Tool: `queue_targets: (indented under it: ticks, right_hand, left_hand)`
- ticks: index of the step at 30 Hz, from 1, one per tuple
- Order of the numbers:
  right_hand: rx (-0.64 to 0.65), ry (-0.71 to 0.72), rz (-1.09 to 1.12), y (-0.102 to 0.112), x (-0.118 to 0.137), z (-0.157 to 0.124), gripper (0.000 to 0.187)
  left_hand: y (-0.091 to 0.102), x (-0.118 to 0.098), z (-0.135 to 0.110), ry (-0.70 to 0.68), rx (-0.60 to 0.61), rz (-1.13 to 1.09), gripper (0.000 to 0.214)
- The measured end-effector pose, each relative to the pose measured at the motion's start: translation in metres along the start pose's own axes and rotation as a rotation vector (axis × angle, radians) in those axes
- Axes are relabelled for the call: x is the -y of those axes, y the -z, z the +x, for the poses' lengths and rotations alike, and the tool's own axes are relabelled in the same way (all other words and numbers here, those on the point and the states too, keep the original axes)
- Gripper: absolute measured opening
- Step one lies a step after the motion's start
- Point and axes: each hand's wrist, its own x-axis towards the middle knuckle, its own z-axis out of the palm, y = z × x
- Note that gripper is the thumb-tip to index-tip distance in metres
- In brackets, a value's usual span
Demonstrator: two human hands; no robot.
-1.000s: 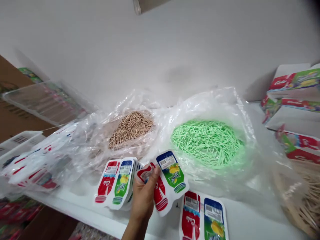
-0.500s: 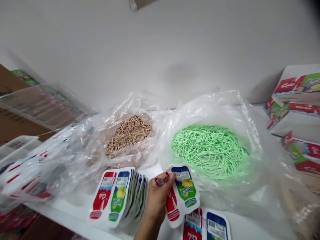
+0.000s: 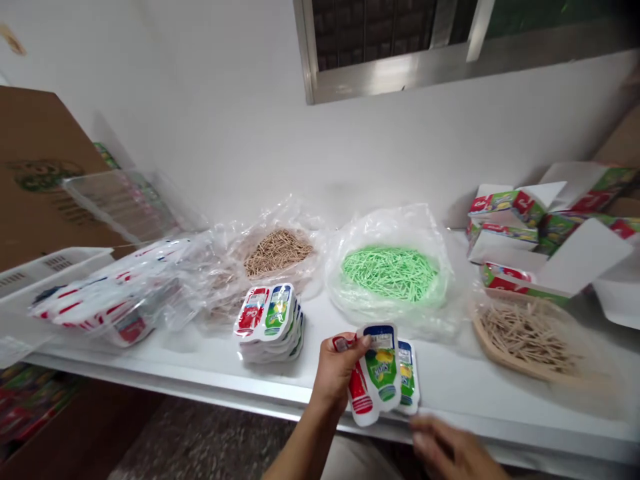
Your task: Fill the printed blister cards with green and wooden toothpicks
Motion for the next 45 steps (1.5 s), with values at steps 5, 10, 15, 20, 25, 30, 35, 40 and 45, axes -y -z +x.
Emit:
queue_targets:
  ticks: [5, 10, 15, 20, 25, 30, 35, 40, 45]
  right_hand:
    - [-0.108, 0.138, 0.361, 0.017, 0.052, 0.022, 0.048]
    - [-0.031, 0.138, 0.528, 0.006, 0.064, 0.025, 0.036]
    - [-0.077, 0.158, 0.481, 0.009, 0.063, 0.028, 0.040]
    - [-0.138, 0.148, 0.401, 0.014, 0.066, 0.033, 0.039]
    - [-0.087, 0.181, 0.376, 0.027, 0.070, 0.034, 0.033]
    - [-0.080, 0.163, 0.425, 0.041, 0.075, 0.039, 0.030]
    - [-0.135, 0.129, 0.500, 0.049, 0.078, 0.047, 0.031]
    - [-0.040, 0.118, 0.583, 0.051, 0.084, 0.047, 0.029]
    - [-0.173, 0.125, 0.559, 0.050, 0.089, 0.045, 0.030]
  left_hand:
    - [-0.010, 0.003, -0.033, 0.044, 0.182, 0.043, 0.033]
    - [0.005, -0.014, -0.040, -0.011, 0.171, 0.215, 0.034]
    - [0.006, -0.016, -0.036, -0.017, 0.155, 0.182, 0.036]
    - [-0.016, -0.004, -0.029, 0.112, 0.180, 0.059, 0.034]
    - [-0.032, 0.002, -0.017, 0.200, 0.156, 0.095, 0.037]
    - [-0.048, 0.002, -0.009, 0.170, 0.081, 0.194, 0.029]
    - [-0.055, -0.012, -0.006, 0.168, 0.120, 0.152, 0.032]
    - [-0.045, -0.018, -0.006, 0.169, 0.186, 0.291, 0.034]
    - [-0.040, -0.019, -0.009, 0.108, 0.257, 0.437, 0.034]
